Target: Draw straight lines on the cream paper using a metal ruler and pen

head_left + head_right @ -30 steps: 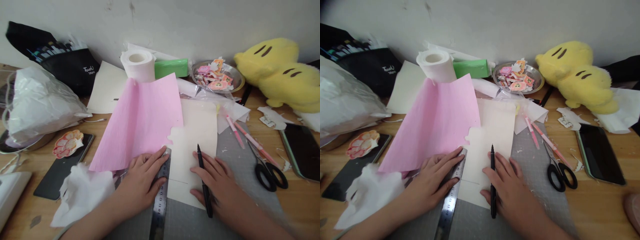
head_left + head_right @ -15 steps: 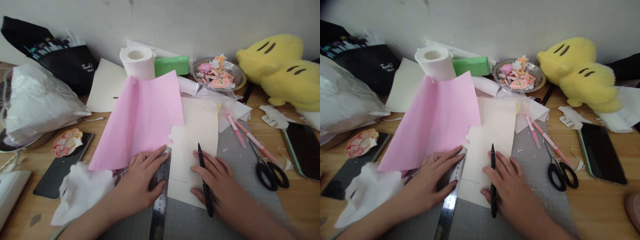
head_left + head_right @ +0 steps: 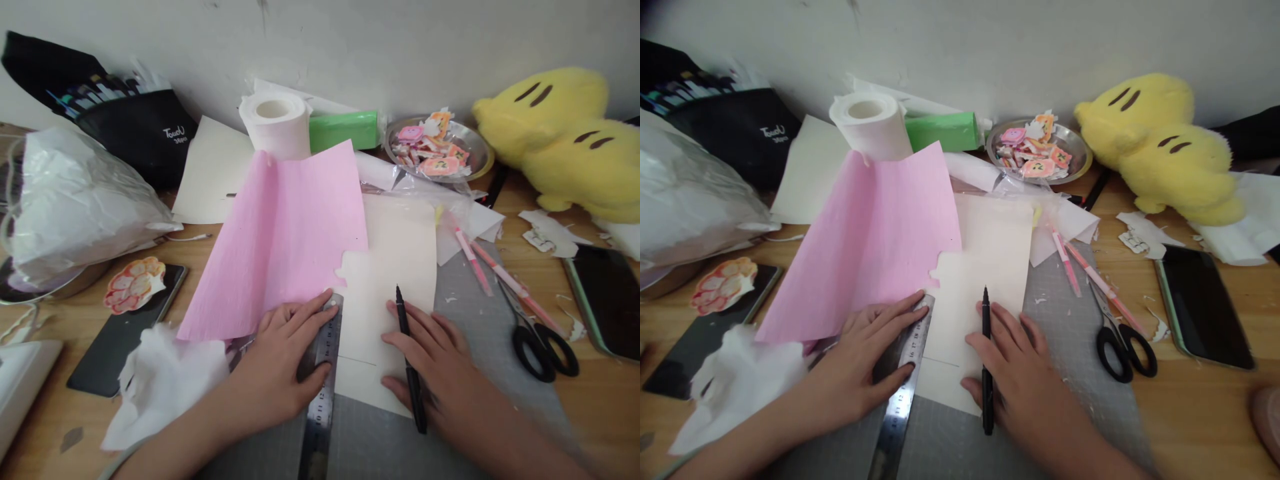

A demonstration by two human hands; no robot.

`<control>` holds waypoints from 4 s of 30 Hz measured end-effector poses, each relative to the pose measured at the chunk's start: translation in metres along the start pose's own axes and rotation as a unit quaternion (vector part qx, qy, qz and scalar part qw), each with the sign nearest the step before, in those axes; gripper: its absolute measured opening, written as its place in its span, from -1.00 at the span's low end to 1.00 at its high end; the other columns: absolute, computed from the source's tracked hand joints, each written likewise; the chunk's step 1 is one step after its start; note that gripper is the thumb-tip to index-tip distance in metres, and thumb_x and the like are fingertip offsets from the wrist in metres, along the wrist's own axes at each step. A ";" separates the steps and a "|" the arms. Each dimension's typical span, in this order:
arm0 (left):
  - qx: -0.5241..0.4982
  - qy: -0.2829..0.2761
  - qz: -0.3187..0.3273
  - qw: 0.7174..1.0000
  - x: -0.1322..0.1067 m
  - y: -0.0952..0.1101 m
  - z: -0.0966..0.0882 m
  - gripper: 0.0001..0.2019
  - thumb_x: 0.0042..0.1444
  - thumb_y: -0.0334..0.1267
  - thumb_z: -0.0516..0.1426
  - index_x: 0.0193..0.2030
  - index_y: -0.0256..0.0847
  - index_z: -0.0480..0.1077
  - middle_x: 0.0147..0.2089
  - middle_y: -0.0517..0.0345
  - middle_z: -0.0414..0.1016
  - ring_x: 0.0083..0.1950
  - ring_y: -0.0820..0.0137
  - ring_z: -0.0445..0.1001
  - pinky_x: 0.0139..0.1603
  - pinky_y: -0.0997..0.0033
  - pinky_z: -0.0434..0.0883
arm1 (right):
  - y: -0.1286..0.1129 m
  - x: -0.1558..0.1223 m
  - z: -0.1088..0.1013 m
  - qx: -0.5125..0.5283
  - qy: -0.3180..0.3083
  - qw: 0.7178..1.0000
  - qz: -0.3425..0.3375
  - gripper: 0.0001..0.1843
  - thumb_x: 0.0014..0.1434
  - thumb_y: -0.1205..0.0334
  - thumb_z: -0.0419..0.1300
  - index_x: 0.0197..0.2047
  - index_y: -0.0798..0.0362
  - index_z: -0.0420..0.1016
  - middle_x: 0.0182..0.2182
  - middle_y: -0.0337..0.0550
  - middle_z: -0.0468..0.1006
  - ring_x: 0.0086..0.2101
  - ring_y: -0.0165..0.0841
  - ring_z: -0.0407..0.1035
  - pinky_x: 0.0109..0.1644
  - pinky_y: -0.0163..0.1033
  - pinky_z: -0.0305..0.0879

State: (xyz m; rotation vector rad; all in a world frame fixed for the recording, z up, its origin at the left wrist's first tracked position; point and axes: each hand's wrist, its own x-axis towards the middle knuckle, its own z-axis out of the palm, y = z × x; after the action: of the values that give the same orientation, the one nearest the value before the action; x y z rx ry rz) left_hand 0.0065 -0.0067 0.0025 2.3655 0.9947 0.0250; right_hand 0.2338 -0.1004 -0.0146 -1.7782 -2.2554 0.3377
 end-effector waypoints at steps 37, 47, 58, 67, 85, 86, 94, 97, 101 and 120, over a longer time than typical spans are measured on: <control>-0.130 0.069 0.014 0.989 -0.002 -0.011 0.009 -0.39 0.03 -0.38 0.16 0.22 0.07 0.11 0.30 0.11 0.11 0.28 0.08 0.03 0.22 -0.10 0.04 | 0.000 -0.001 0.000 -0.005 0.009 1.000 -0.024 -0.69 0.17 0.14 0.15 -0.02 -0.02 0.27 0.16 0.05 0.30 0.18 -0.14 0.08 0.14 0.12 0.05; -0.464 0.173 -0.045 0.868 -0.003 -0.011 -0.002 -0.47 -0.21 -0.41 0.29 -0.01 -0.03 0.43 0.10 0.08 0.21 0.17 0.13 0.22 -0.04 0.28 0.41 | -0.011 -0.003 -0.003 0.012 0.053 0.998 -0.045 -0.68 0.17 0.25 0.13 0.00 0.02 0.20 0.18 0.17 0.24 0.20 -0.09 0.05 0.14 0.20 0.10; -0.439 0.319 -0.080 0.836 -0.017 0.014 0.013 -0.44 0.01 -0.29 0.21 0.18 0.06 0.21 0.15 0.12 0.00 0.21 0.20 0.12 -0.12 0.40 0.51 | -0.043 -0.013 -0.018 0.178 0.012 0.983 -0.034 -0.63 0.11 0.25 0.18 -0.03 0.04 0.18 0.11 0.17 0.32 0.12 -0.19 0.23 0.05 -0.09 0.31; -0.427 0.143 0.000 0.893 -0.013 0.013 0.012 -0.78 0.13 -0.27 0.12 -0.06 -0.10 0.40 -0.04 0.09 0.18 -0.15 0.42 0.43 -0.15 0.34 0.52 | -0.028 -0.014 -0.025 0.135 -0.023 0.990 -0.012 -0.75 0.05 0.53 0.00 -0.21 0.07 0.28 -0.23 -0.05 0.44 -0.24 -0.27 0.38 -0.19 -0.16 0.35; -0.010 0.003 0.171 0.985 -0.009 -0.009 -0.001 -0.77 0.16 -0.31 0.08 -0.03 -0.15 0.34 -0.10 0.07 0.44 -0.13 0.32 0.43 -0.14 0.34 0.41 | -0.011 -0.008 -0.020 0.079 -0.071 0.987 -0.120 -0.67 0.17 0.51 -0.09 -0.17 0.07 0.43 -0.26 -0.04 0.49 -0.25 -0.25 0.35 -0.22 -0.19 0.37; 0.003 0.001 0.175 0.985 -0.008 -0.010 -0.002 -0.79 0.15 -0.30 0.08 -0.06 -0.15 0.36 -0.14 0.08 0.45 -0.17 0.31 0.44 -0.17 0.33 0.40 | -0.009 -0.008 -0.021 0.076 -0.071 0.987 -0.123 -0.69 0.18 0.50 -0.08 -0.17 0.07 0.43 -0.25 -0.04 0.49 -0.24 -0.26 0.36 -0.21 -0.20 0.37; 0.009 -0.008 0.173 0.985 -0.006 -0.010 -0.005 -0.82 0.17 -0.30 0.08 -0.09 -0.17 0.37 -0.19 0.11 0.47 -0.19 0.30 0.43 -0.17 0.26 0.36 | 0.001 -0.008 -0.027 0.066 -0.106 0.989 -0.081 -0.86 0.15 0.41 0.09 -0.21 0.04 0.36 -0.33 -0.12 0.44 -0.32 -0.27 0.37 -0.29 -0.18 0.36; 0.009 -0.010 0.162 0.987 -0.006 -0.010 -0.005 -0.81 0.16 -0.31 0.08 -0.08 -0.16 0.37 -0.20 0.13 0.46 -0.20 0.31 0.42 -0.19 0.27 0.36 | -0.001 -0.007 -0.027 0.069 -0.106 0.989 -0.080 -0.86 0.16 0.42 0.08 -0.22 0.04 0.37 -0.37 -0.15 0.43 -0.36 -0.30 0.37 -0.34 -0.24 0.35; 0.009 -0.006 0.152 0.988 -0.006 -0.010 -0.004 -0.82 0.14 -0.32 0.07 -0.10 -0.16 0.36 -0.20 0.11 0.45 -0.20 0.32 0.41 -0.20 0.29 0.35 | -0.001 -0.008 -0.025 0.070 -0.089 0.990 -0.086 -0.85 0.18 0.42 0.04 -0.21 0.06 0.37 -0.36 -0.13 0.44 -0.36 -0.31 0.37 -0.33 -0.25 0.34; 0.011 -0.010 0.145 0.989 -0.006 -0.009 -0.004 -0.86 0.12 -0.35 0.04 -0.16 -0.19 0.30 -0.20 0.09 0.43 -0.19 0.25 0.39 -0.21 0.21 0.34 | 0.003 -0.017 -0.023 0.051 -0.119 0.990 -0.050 -0.71 0.04 0.45 0.20 -0.19 -0.02 0.28 -0.34 -0.20 0.39 -0.37 -0.27 0.38 -0.37 -0.19 0.36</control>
State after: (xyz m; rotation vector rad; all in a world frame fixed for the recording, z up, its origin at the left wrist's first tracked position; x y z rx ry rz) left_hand -0.0045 -0.0035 0.0020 2.5063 0.6374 0.0999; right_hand 0.2482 -0.1154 0.0051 -1.6427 -2.4269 0.6639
